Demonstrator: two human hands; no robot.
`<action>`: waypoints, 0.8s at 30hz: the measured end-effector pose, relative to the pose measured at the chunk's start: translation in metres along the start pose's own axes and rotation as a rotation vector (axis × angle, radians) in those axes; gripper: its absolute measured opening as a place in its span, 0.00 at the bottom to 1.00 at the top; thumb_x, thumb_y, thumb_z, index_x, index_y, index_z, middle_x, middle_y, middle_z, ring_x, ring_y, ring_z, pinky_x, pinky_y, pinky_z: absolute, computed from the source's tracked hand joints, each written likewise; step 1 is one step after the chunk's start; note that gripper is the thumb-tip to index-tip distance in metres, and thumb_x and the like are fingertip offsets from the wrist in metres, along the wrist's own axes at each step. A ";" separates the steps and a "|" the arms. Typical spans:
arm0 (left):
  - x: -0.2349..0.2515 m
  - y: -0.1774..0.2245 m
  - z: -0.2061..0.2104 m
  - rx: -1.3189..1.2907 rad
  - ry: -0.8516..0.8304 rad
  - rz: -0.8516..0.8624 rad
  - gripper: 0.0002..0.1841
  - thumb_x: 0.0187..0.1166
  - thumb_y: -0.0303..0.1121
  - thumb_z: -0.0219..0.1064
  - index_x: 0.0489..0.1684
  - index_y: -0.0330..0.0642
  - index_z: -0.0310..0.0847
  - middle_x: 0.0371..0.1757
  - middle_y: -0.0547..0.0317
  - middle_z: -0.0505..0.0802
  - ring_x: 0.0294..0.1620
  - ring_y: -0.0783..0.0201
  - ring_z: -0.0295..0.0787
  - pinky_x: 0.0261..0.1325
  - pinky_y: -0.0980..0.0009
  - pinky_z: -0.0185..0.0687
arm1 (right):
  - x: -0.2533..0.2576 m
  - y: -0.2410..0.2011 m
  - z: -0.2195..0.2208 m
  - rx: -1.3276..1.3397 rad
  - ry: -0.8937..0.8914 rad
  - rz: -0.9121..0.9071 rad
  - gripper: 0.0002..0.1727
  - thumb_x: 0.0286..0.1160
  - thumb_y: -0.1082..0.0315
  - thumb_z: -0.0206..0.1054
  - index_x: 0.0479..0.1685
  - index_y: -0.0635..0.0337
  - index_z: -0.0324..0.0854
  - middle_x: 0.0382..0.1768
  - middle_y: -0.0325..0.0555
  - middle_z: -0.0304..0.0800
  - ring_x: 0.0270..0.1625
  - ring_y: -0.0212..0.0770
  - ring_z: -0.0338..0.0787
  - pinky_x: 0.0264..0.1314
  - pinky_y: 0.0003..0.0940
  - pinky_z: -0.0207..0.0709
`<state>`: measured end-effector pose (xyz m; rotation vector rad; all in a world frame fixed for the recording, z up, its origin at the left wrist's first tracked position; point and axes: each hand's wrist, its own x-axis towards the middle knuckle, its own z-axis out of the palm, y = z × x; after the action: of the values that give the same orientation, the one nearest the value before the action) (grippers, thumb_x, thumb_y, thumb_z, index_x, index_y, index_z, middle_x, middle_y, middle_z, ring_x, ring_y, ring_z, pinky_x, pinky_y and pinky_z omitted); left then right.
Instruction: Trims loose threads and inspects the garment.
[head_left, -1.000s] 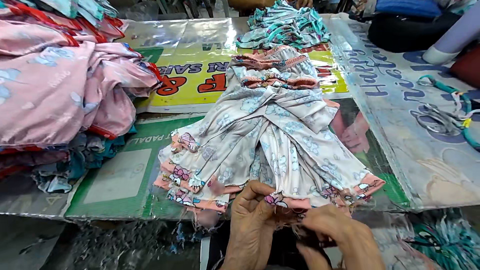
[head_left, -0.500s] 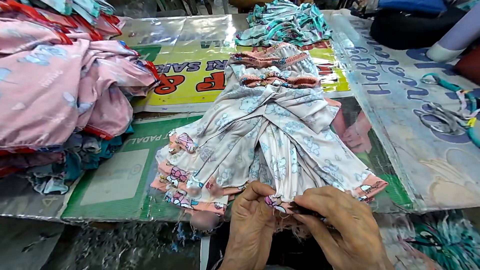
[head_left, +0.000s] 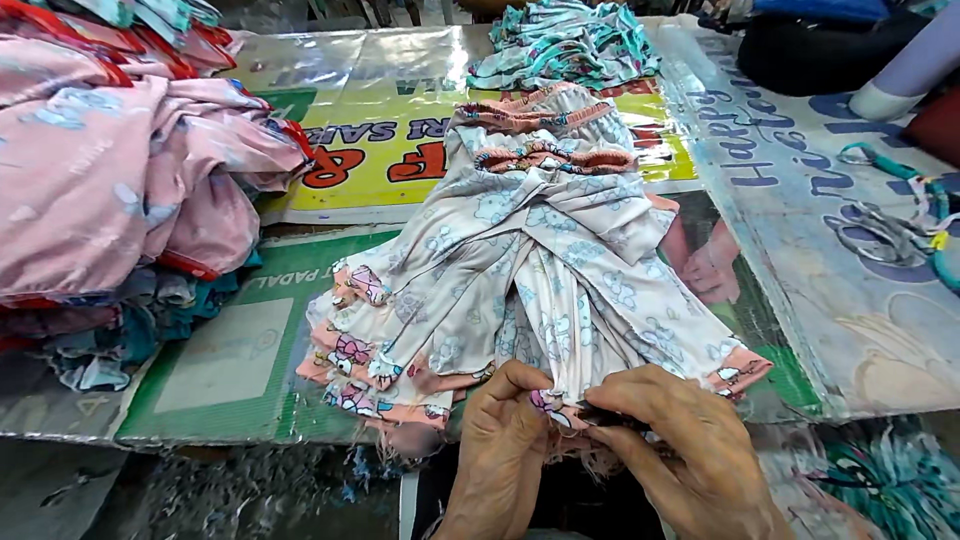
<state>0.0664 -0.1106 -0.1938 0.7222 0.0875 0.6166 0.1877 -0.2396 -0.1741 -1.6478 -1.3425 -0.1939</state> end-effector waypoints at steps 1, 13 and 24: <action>0.000 0.000 0.000 0.006 -0.004 0.002 0.08 0.80 0.31 0.71 0.50 0.40 0.90 0.46 0.55 0.94 0.46 0.69 0.94 0.51 0.71 0.91 | 0.000 0.000 0.000 0.007 -0.007 0.005 0.11 0.87 0.55 0.65 0.54 0.51 0.84 0.46 0.38 0.93 0.43 0.26 0.89 0.39 0.20 0.76; 0.000 -0.005 -0.003 0.207 -0.059 0.058 0.07 0.81 0.32 0.69 0.49 0.42 0.89 0.44 0.60 0.94 0.41 0.74 0.91 0.46 0.76 0.89 | -0.002 0.002 -0.003 0.065 -0.023 0.032 0.11 0.85 0.56 0.67 0.51 0.52 0.86 0.46 0.37 0.94 0.45 0.24 0.90 0.41 0.18 0.78; -0.002 0.000 -0.002 0.100 -0.057 -0.020 0.08 0.83 0.34 0.68 0.50 0.43 0.90 0.47 0.59 0.95 0.48 0.70 0.92 0.55 0.71 0.89 | -0.009 0.009 -0.001 0.215 0.007 0.057 0.10 0.85 0.59 0.68 0.49 0.55 0.87 0.44 0.37 0.92 0.47 0.22 0.89 0.48 0.14 0.81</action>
<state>0.0641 -0.1108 -0.1951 0.8339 0.0733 0.5753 0.1920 -0.2452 -0.1844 -1.5002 -1.2634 -0.0205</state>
